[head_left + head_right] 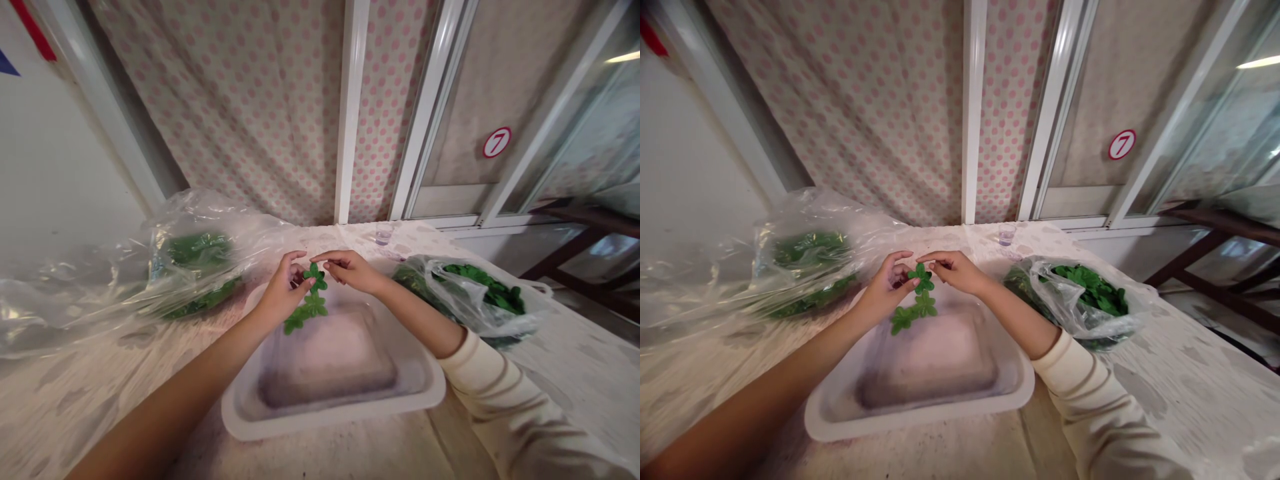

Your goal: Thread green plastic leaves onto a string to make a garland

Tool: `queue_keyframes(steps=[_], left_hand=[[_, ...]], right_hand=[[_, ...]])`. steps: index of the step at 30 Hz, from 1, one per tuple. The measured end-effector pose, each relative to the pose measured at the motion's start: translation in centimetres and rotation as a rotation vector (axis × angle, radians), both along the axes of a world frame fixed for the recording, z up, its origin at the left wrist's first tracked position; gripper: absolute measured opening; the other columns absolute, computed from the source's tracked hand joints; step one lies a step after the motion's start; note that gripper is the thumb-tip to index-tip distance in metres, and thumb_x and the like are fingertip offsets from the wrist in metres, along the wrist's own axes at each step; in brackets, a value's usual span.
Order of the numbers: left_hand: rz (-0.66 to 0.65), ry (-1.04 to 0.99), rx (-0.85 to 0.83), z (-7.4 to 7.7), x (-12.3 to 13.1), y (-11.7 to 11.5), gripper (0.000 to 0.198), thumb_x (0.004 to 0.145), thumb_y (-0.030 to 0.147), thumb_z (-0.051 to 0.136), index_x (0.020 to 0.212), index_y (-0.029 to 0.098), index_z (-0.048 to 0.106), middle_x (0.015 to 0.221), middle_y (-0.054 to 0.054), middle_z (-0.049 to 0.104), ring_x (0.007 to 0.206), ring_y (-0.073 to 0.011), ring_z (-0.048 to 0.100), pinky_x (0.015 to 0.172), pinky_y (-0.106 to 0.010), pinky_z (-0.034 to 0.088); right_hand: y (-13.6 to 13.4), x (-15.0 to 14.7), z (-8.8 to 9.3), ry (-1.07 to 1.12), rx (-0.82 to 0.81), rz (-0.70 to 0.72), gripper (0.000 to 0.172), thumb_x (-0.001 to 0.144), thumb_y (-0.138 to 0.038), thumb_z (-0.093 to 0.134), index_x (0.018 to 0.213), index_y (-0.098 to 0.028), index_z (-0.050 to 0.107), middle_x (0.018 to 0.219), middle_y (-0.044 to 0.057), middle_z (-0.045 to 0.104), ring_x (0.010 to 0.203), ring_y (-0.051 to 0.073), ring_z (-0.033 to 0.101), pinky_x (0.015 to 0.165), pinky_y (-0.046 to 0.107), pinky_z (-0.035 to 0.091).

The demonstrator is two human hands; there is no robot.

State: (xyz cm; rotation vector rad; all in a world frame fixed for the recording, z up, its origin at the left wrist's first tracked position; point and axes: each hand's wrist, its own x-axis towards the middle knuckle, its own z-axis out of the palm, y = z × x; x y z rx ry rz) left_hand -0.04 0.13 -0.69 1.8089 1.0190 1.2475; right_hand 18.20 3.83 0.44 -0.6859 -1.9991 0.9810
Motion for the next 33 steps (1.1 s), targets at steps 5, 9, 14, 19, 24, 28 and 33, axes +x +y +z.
queue_keyframes(steps=[5, 9, 14, 19, 24, 28, 33], left_hand=[[0.005, 0.021, -0.008, 0.14, 0.05, -0.05, 0.046, 0.075, 0.024, 0.059, 0.115, 0.019, 0.037, 0.070, 0.005, 0.049, 0.061, -0.0094, 0.049, 0.062, -0.024, 0.037], [0.000, 0.012, -0.005, 0.07, 0.02, -0.06, 0.046, 0.075, 0.024, 0.059, 0.115, 0.020, 0.037, 0.070, 0.005, 0.049, 0.062, -0.0095, 0.049, 0.062, -0.024, 0.037], [-0.001, 0.008, -0.022, 0.04, 0.03, -0.06, 0.046, 0.075, 0.024, 0.059, 0.115, 0.021, 0.036, 0.071, 0.005, 0.050, 0.063, -0.0097, 0.050, 0.062, -0.024, 0.037], [0.004, 0.013, -0.003, 0.06, 0.01, -0.04, 0.044, 0.076, 0.022, 0.058, 0.115, 0.020, 0.036, 0.070, 0.005, 0.049, 0.064, -0.0099, 0.050, 0.063, -0.024, 0.038], [0.003, 0.024, 0.004, 0.06, 0.00, -0.07, 0.043, 0.076, 0.022, 0.057, 0.114, 0.020, 0.037, 0.070, 0.005, 0.049, 0.064, -0.0099, 0.050, 0.062, -0.025, 0.038], [-0.004, 0.019, -0.008, 0.08, 0.08, -0.11, 0.044, 0.076, 0.023, 0.058, 0.114, 0.020, 0.036, 0.070, 0.005, 0.050, 0.063, -0.0099, 0.050, 0.062, -0.025, 0.037], [-0.005, 0.018, -0.019, 0.12, 0.05, -0.13, 0.044, 0.075, 0.023, 0.058, 0.114, 0.020, 0.036, 0.071, 0.004, 0.049, 0.064, -0.0100, 0.050, 0.063, -0.024, 0.037]], right_hand=[[-0.01, -0.04, 0.00, 0.006, 0.001, -0.008, 0.030, 0.083, -0.023, 0.048, 0.104, -0.011, 0.064, 0.046, -0.008, 0.037, 0.043, 0.005, 0.035, 0.045, 0.019, 0.032], [0.07, -0.04, -0.10, 0.003, 0.001, -0.024, 0.030, 0.083, -0.023, 0.047, 0.105, -0.011, 0.064, 0.046, -0.008, 0.038, 0.042, 0.005, 0.034, 0.045, 0.019, 0.031], [0.02, -0.02, -0.06, -0.002, 0.004, -0.032, 0.030, 0.083, -0.024, 0.047, 0.104, -0.011, 0.065, 0.047, -0.007, 0.040, 0.043, 0.005, 0.035, 0.045, 0.019, 0.032], [-0.12, 0.00, 0.11, 0.003, 0.014, -0.026, 0.029, 0.083, -0.024, 0.048, 0.102, -0.011, 0.065, 0.047, -0.007, 0.039, 0.044, 0.005, 0.036, 0.045, 0.020, 0.033], [-0.11, 0.03, 0.13, -0.012, -0.002, -0.003, 0.030, 0.083, -0.022, 0.047, 0.107, -0.013, 0.063, 0.047, -0.008, 0.035, 0.045, 0.005, 0.036, 0.046, 0.019, 0.034], [-0.07, 0.06, 0.00, -0.025, -0.013, 0.013, 0.030, 0.083, -0.023, 0.048, 0.107, -0.013, 0.062, 0.045, -0.009, 0.034, 0.044, 0.005, 0.035, 0.046, 0.019, 0.033], [-0.23, 0.06, 0.18, -0.025, -0.019, 0.001, 0.030, 0.083, -0.024, 0.048, 0.107, -0.012, 0.062, 0.046, -0.008, 0.036, 0.044, 0.006, 0.036, 0.046, 0.020, 0.033]])
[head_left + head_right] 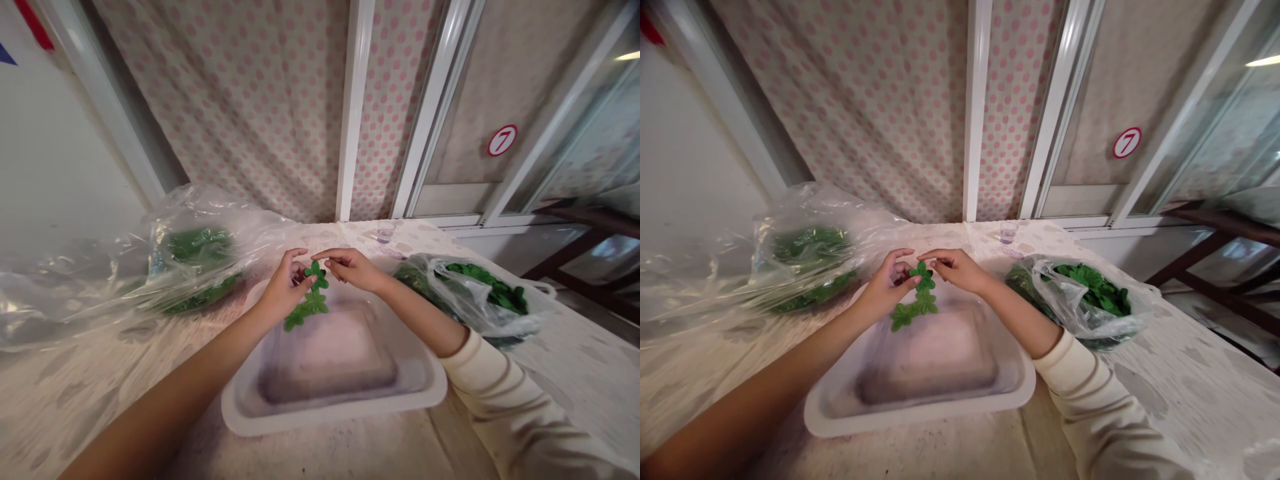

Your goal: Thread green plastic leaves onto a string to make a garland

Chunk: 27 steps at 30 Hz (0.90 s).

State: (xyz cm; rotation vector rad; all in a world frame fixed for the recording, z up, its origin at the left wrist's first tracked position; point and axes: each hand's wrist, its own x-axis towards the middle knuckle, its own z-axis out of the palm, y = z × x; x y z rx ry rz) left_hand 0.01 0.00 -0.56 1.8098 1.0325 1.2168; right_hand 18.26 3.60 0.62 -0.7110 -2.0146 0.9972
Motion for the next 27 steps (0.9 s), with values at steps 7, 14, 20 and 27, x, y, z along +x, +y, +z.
queue_keyframes(steps=[7, 14, 20, 27], left_hand=[[-0.008, 0.021, 0.022, -0.05, -0.10, 0.05, 0.044, 0.077, 0.021, 0.057, 0.116, 0.020, 0.036, 0.069, 0.005, 0.048, 0.064, -0.0099, 0.049, 0.064, -0.024, 0.037], [0.003, 0.024, 0.001, -0.01, 0.04, -0.04, 0.044, 0.076, 0.019, 0.057, 0.115, 0.019, 0.036, 0.070, 0.005, 0.048, 0.064, -0.0094, 0.048, 0.062, -0.024, 0.037], [0.000, 0.006, 0.015, -0.19, -0.12, 0.15, 0.044, 0.076, 0.021, 0.058, 0.115, 0.020, 0.037, 0.070, 0.004, 0.049, 0.064, -0.0098, 0.050, 0.062, -0.024, 0.037], [0.033, -0.030, 0.027, -0.13, -0.08, 0.23, 0.043, 0.076, 0.025, 0.058, 0.114, 0.020, 0.037, 0.068, 0.005, 0.048, 0.062, -0.0102, 0.050, 0.062, -0.025, 0.037]], right_hand=[[-0.07, -0.03, 0.05, -0.016, 0.037, -0.022, 0.032, 0.084, -0.022, 0.046, 0.110, -0.012, 0.062, 0.046, -0.008, 0.036, 0.045, 0.006, 0.035, 0.047, 0.020, 0.033], [-0.10, -0.09, 0.11, -0.033, 0.024, -0.014, 0.031, 0.083, -0.022, 0.047, 0.107, -0.011, 0.063, 0.048, -0.007, 0.037, 0.045, 0.006, 0.035, 0.046, 0.019, 0.032], [0.04, -0.01, -0.06, -0.055, 0.033, -0.007, 0.032, 0.084, -0.021, 0.045, 0.109, -0.012, 0.063, 0.047, -0.006, 0.042, 0.045, 0.005, 0.038, 0.047, 0.019, 0.034], [0.02, 0.10, -0.16, -0.080, 0.034, -0.011, 0.035, 0.086, -0.021, 0.044, 0.115, -0.014, 0.061, 0.046, -0.007, 0.043, 0.043, 0.005, 0.039, 0.047, 0.018, 0.034]])
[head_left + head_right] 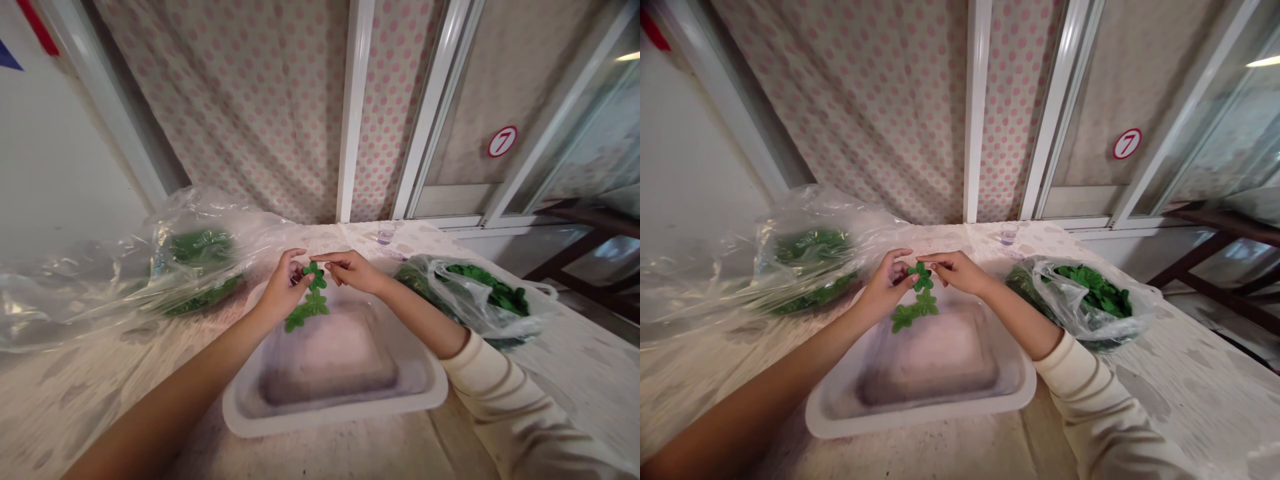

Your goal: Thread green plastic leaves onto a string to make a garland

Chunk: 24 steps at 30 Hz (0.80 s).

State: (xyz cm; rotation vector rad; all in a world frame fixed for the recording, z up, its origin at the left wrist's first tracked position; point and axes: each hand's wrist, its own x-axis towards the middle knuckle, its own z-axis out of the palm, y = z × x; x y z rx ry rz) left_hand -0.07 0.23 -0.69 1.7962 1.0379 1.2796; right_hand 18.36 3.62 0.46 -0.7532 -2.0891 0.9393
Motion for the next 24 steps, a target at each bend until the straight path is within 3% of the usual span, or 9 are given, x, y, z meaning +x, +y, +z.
queue_keyframes(steps=[10, 16, 24], left_hand=[[0.040, -0.037, 0.032, 0.22, -0.16, 0.09, 0.036, 0.078, 0.026, 0.055, 0.110, 0.019, 0.040, 0.064, 0.007, 0.042, 0.057, -0.0088, 0.044, 0.058, -0.023, 0.033], [-0.006, -0.039, 0.031, 0.13, -0.13, 0.07, 0.036, 0.076, 0.025, 0.058, 0.108, 0.020, 0.042, 0.070, 0.004, 0.049, 0.064, -0.0102, 0.050, 0.062, -0.023, 0.036], [0.003, 0.061, -0.010, 0.14, 0.10, -0.02, 0.038, 0.071, 0.020, 0.062, 0.107, 0.017, 0.052, 0.076, 0.000, 0.058, 0.071, -0.0123, 0.056, 0.066, -0.025, 0.043]], right_hand=[[0.08, 0.03, -0.07, -0.042, 0.012, 0.005, 0.038, 0.085, -0.020, 0.044, 0.122, -0.016, 0.056, 0.045, -0.008, 0.041, 0.045, 0.006, 0.041, 0.049, 0.018, 0.036], [0.05, -0.26, 0.03, -0.057, -0.031, 0.009, 0.041, 0.083, -0.020, 0.048, 0.123, -0.013, 0.050, 0.049, -0.009, 0.040, 0.044, 0.005, 0.041, 0.047, 0.017, 0.035], [0.21, -0.20, -0.07, -0.018, -0.011, 0.034, 0.014, 0.079, -0.025, 0.055, 0.084, -0.013, 0.057, 0.048, -0.009, 0.038, 0.042, 0.005, 0.036, 0.044, 0.018, 0.030]])
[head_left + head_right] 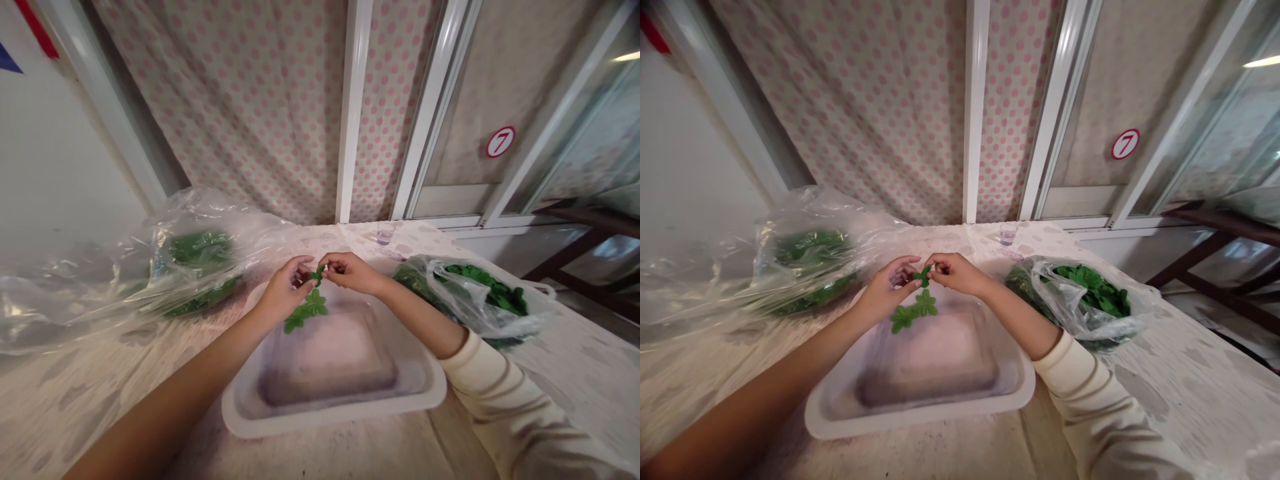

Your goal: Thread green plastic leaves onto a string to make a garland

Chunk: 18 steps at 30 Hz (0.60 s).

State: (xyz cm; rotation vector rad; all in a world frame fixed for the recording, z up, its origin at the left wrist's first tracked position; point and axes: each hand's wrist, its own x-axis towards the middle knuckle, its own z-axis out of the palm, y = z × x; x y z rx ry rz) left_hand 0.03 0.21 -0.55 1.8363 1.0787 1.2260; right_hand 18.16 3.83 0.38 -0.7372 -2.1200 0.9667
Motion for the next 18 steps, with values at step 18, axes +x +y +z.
queue_keyframes(steps=[18], left_hand=[[0.051, 0.549, 0.728, 0.8, -0.5, -1.5, 0.017, 0.080, 0.016, 0.051, 0.095, 0.018, 0.058, 0.087, -0.005, 0.068, 0.079, -0.0170, 0.064, 0.072, -0.031, 0.051]], right_hand=[[-0.3, 0.7, 0.5, 0.186, -0.215, 0.306, 0.029, 0.076, -0.038, 0.057, 0.087, -0.011, 0.054, 0.051, -0.006, 0.045, 0.044, 0.006, 0.041, 0.043, 0.019, 0.030]])
